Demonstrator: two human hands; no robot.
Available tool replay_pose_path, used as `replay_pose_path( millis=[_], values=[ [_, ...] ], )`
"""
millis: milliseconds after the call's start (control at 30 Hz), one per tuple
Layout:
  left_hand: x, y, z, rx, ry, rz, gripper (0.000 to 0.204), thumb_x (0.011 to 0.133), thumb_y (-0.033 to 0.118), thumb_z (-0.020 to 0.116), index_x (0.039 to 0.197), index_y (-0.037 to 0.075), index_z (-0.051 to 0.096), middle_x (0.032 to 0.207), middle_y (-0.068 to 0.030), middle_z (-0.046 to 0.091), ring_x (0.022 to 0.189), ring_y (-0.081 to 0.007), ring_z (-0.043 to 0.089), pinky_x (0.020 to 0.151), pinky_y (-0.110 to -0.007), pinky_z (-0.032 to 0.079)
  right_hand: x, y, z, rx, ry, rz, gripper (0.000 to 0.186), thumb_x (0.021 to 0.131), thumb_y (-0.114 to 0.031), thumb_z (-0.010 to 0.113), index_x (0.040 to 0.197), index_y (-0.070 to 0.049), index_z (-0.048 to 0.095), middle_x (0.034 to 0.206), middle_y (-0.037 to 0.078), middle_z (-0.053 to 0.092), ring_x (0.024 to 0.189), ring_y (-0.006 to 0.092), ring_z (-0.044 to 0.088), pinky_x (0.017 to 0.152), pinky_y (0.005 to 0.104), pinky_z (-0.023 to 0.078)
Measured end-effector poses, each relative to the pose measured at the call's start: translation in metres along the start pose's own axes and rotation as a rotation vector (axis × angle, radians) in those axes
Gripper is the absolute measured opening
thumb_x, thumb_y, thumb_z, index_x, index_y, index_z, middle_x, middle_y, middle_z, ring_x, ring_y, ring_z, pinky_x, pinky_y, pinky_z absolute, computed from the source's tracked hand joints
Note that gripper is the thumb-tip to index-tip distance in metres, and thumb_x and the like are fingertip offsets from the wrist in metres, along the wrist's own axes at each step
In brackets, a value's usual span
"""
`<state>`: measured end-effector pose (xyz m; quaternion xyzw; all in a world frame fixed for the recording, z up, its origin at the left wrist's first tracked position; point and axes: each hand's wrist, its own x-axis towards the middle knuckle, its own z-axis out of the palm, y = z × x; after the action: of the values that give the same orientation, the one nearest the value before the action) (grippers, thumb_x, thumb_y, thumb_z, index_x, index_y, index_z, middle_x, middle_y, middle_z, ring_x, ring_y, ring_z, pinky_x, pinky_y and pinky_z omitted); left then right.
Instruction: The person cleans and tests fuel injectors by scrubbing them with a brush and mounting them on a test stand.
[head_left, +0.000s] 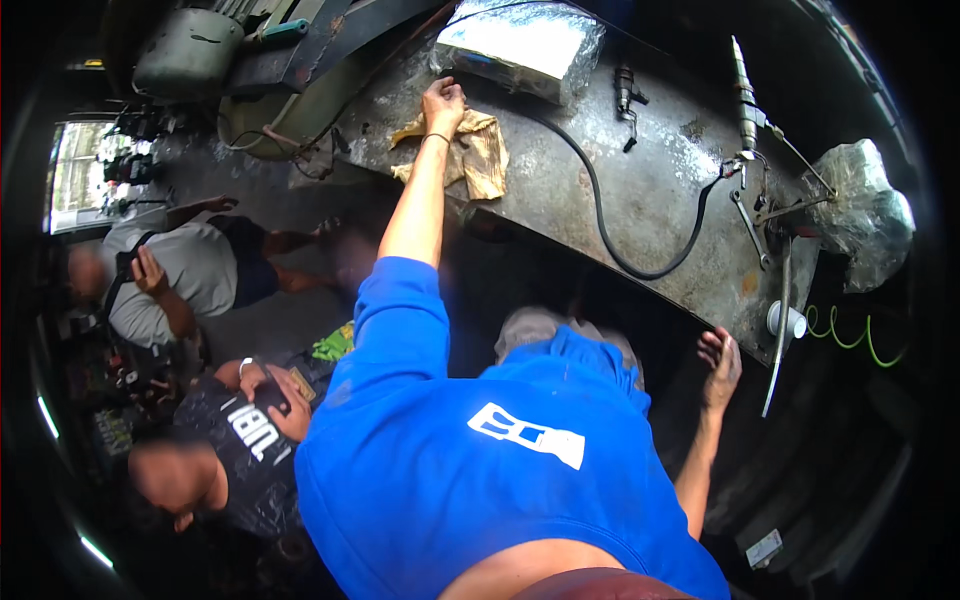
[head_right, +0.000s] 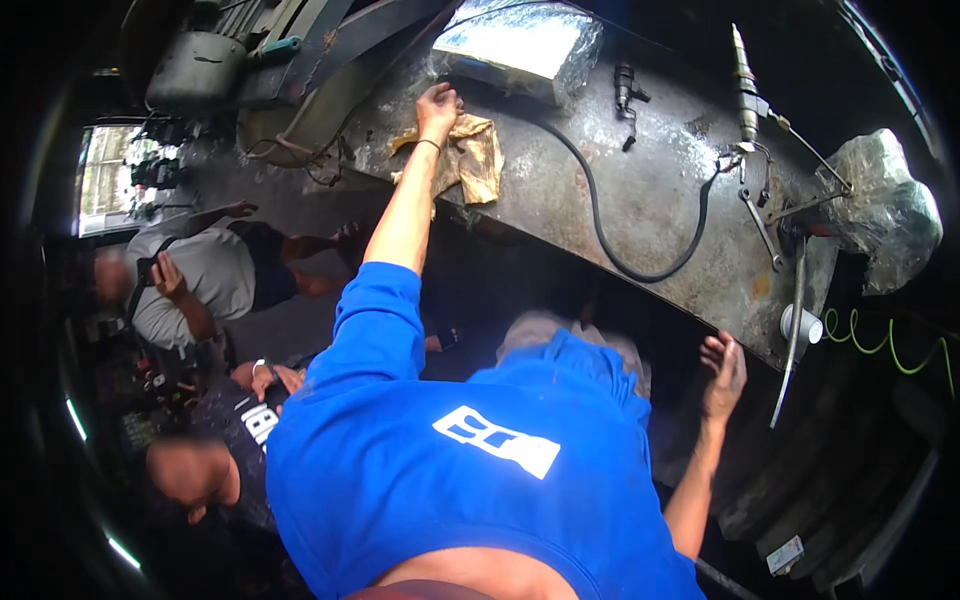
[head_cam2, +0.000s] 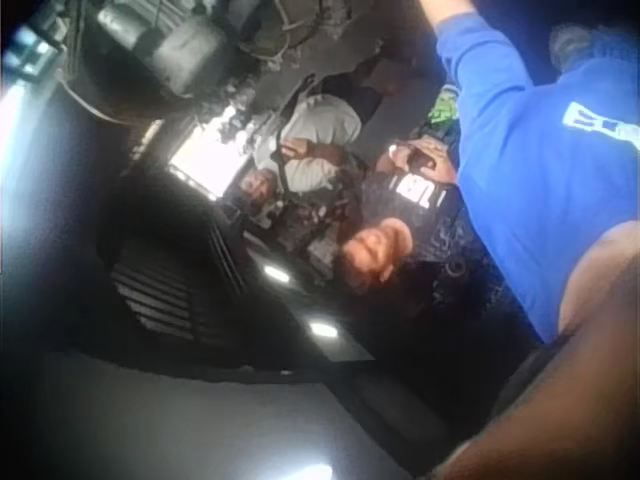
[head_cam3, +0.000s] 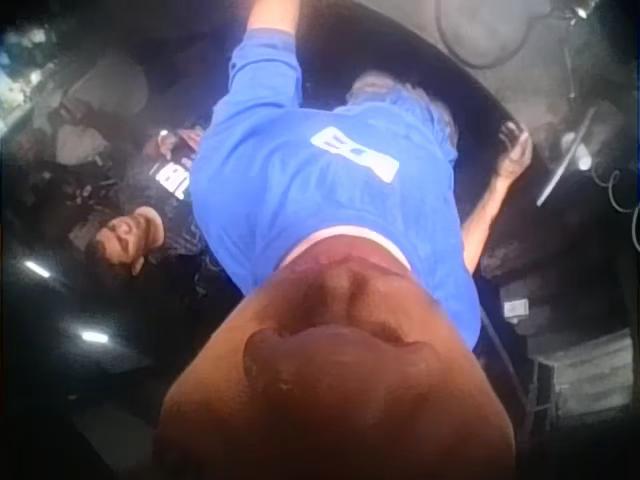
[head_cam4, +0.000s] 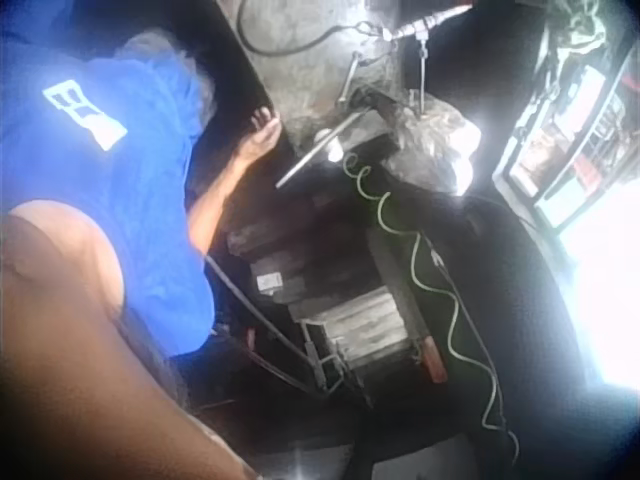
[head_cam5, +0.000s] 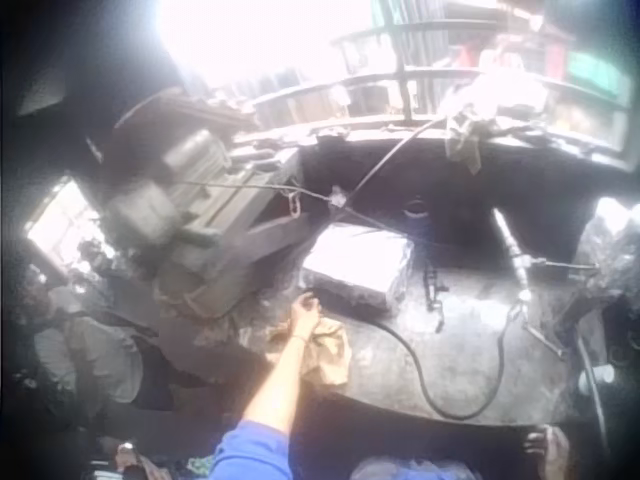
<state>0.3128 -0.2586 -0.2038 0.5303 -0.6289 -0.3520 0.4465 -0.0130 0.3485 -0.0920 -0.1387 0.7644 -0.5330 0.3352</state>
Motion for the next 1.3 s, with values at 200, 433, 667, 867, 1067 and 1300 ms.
replay_pose_path(
  millis=[200,433,667,867,1067,1300],
  values=[
    [0.020,-0.076,0.059,-0.257,0.122,0.036,0.054,0.074,-0.001,0.045,0.125,-0.012,0.056,0.093,-0.0203,0.069,0.075,-0.0258,0.071,0.059,-0.035,0.058,-0.038,-0.040,-0.042,-0.167,0.073,0.070,0.044,0.105,-0.039,0.050,0.124,-0.001,0.062,0.100,0.008,0.070,0.082,0.0133,0.068,0.071,0.0245,0.053],
    [0.009,-0.032,0.061,-0.662,-0.115,-0.255,0.059,0.075,-0.003,0.042,0.133,-0.011,0.048,0.103,-0.0214,0.066,0.065,-0.0269,0.066,0.053,-0.036,0.058,-0.102,-0.045,-0.099,-0.200,0.307,0.099,0.044,0.103,-0.041,0.054,0.123,-0.003,0.063,0.099,0.006,0.071,0.079,0.0137,0.068,0.067,0.0245,0.054],
    [0.015,-0.032,0.059,-0.682,-0.151,-0.287,0.071,0.078,0.004,0.047,0.148,-0.002,0.033,0.103,-0.0144,0.065,0.072,-0.0223,0.065,0.051,-0.035,0.056,-0.118,-0.056,-0.162,-0.268,0.454,0.074,0.048,0.099,-0.050,0.058,0.122,-0.008,0.064,0.096,0.002,0.071,0.076,0.0124,0.068,0.062,0.0250,0.054],
    [0.014,-0.026,0.049,-0.570,-0.164,-0.257,0.050,0.078,0.006,0.044,0.126,0.000,0.058,0.089,-0.0118,0.069,0.064,-0.0218,0.066,0.048,-0.032,0.054,-0.092,-0.057,-0.178,-0.286,0.435,0.046,0.048,0.099,-0.050,0.058,0.121,-0.008,0.065,0.095,0.002,0.071,0.075,0.0106,0.067,0.063,0.0243,0.053],
    [0.005,-0.008,0.050,-0.564,-0.195,-0.282,0.055,0.079,0.003,0.044,0.134,-0.002,0.051,0.093,-0.0145,0.065,0.063,-0.0215,0.062,0.050,-0.032,0.054,-0.052,-0.057,-0.192,-0.381,0.454,-0.012,0.043,0.101,-0.044,0.058,0.119,-0.006,0.067,0.095,0.002,0.070,0.079,0.0085,0.064,0.067,0.0232,0.050],
    [-0.047,0.013,0.090,-0.559,-0.059,-0.219,0.034,0.097,0.007,0.060,0.130,-0.001,0.054,0.099,-0.0159,0.065,0.072,-0.0192,0.067,0.064,-0.033,0.060,0.026,0.014,-0.220,-0.472,0.115,0.261,0.042,0.100,-0.036,0.063,0.120,0.001,0.058,0.081,0.007,0.064,0.069,0.0156,0.063,0.064,0.0328,0.054]
  ],
)
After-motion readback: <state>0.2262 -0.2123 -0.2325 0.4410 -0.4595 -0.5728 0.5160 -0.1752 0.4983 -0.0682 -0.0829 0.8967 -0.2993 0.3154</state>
